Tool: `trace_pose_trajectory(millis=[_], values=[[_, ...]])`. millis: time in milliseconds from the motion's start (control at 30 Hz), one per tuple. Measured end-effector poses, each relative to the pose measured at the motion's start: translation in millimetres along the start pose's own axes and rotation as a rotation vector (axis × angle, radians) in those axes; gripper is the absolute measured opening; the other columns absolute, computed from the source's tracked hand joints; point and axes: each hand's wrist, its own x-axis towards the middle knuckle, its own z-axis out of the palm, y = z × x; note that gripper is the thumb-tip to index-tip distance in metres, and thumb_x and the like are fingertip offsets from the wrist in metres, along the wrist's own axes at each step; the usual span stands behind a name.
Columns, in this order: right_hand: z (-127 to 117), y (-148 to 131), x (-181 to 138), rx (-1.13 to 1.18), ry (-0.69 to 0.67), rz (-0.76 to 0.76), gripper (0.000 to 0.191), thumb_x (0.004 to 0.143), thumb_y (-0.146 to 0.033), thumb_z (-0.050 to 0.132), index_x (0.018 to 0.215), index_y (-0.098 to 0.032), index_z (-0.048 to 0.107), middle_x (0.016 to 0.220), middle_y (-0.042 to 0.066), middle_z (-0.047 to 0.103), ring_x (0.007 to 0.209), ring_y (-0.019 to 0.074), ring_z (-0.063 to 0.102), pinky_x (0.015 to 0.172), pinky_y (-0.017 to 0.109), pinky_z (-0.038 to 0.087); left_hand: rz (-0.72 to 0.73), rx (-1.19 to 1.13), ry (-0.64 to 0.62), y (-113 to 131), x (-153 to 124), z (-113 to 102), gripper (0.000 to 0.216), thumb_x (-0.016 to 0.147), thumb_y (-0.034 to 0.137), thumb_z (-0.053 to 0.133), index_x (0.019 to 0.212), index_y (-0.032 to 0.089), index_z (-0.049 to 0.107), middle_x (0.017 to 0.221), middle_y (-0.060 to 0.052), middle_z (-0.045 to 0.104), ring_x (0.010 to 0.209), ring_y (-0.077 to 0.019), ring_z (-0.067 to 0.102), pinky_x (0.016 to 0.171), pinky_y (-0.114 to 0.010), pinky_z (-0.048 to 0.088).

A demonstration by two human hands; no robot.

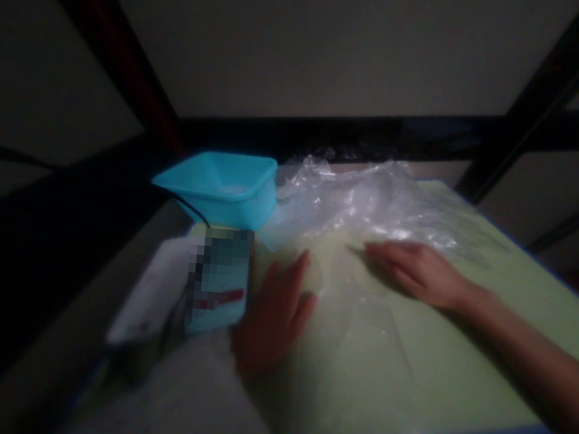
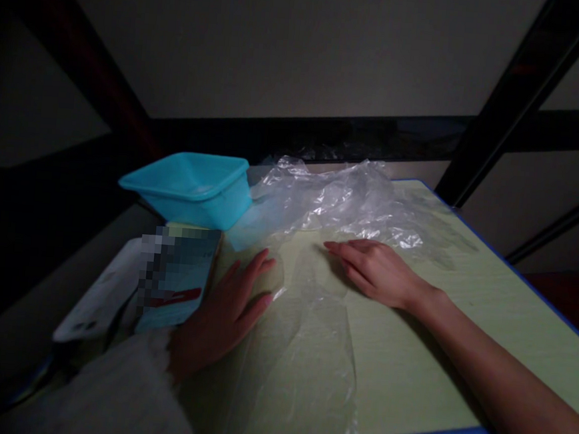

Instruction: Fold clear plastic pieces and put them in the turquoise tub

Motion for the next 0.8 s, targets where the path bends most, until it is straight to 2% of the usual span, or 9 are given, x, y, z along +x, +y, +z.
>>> trace_pose_trajectory(millis=[100,200,333,533,800], values=[[-6.8,2.6,-4.5,-0.032,-0.004,0.07,0.043,0.095,-0.03,0.032,0.126,-0.014,0.057,0.089,0.01,0.071,0.071,0.021,0.066,0.063,0.034,0.049,-0.011,0.048,-0.016,-1.5,0.1,1.0,0.054,0.096,0.027,0.034,0.144,0.016,0.012,0.143,-0.017,0.041,0.137,-0.0283,0.033,0.112,-0.058,0.02],[-7.7,5.2,-6.3,-0.068,-0.028,0.062,0.043,0.095,-0.033,0.031,0.122,-0.016,0.06,0.078,0.007,0.07,0.062,0.0191,0.064,0.057,0.033,0.046,-0.034,0.096,-0.038,-2.8,0.0,2.2,0.052,0.097,0.029,0.033,0.143,0.015,0.014,0.144,-0.018,0.039,0.137,-0.0293,0.032,0.112,-0.059,0.018],[-2.2,8.9,-6.0,-0.134,-0.035,0.027,0.044,0.096,-0.035,0.029,0.119,-0.016,0.062,0.091,0.01,0.072,0.072,0.0219,0.068,0.062,0.035,0.05,-0.042,0.106,-0.026,-1.9,-0.3,2.3,0.051,0.097,0.032,0.034,0.141,0.012,0.017,0.145,-0.02,0.037,0.137,-0.0306,0.031,0.112,-0.058,0.019],[4.9,11.7,-2.0,-0.087,-0.03,0.018,0.038,0.095,-0.027,0.035,0.125,-0.018,0.057,0.115,0.01,0.066,0.1,0.0241,0.063,0.086,0.043,0.05,0.031,0.019,0.009,3.8,-2.2,-2.9,0.049,0.096,0.028,0.035,0.141,0.017,0.019,0.145,-0.015,0.039,0.138,-0.0263,0.031,0.114,-0.053,0.021],[8.7,11.2,1.1,-0.057,-0.02,0.031,0.036,0.094,-0.024,0.04,0.125,-0.015,0.055,0.118,0.013,0.064,0.106,0.0254,0.06,0.093,0.048,0.046,0.042,-0.004,0.015,3.1,-4.4,0.3,0.047,0.095,0.028,0.038,0.139,0.017,0.024,0.143,-0.015,0.042,0.136,-0.0265,0.034,0.114,-0.055,0.023]])
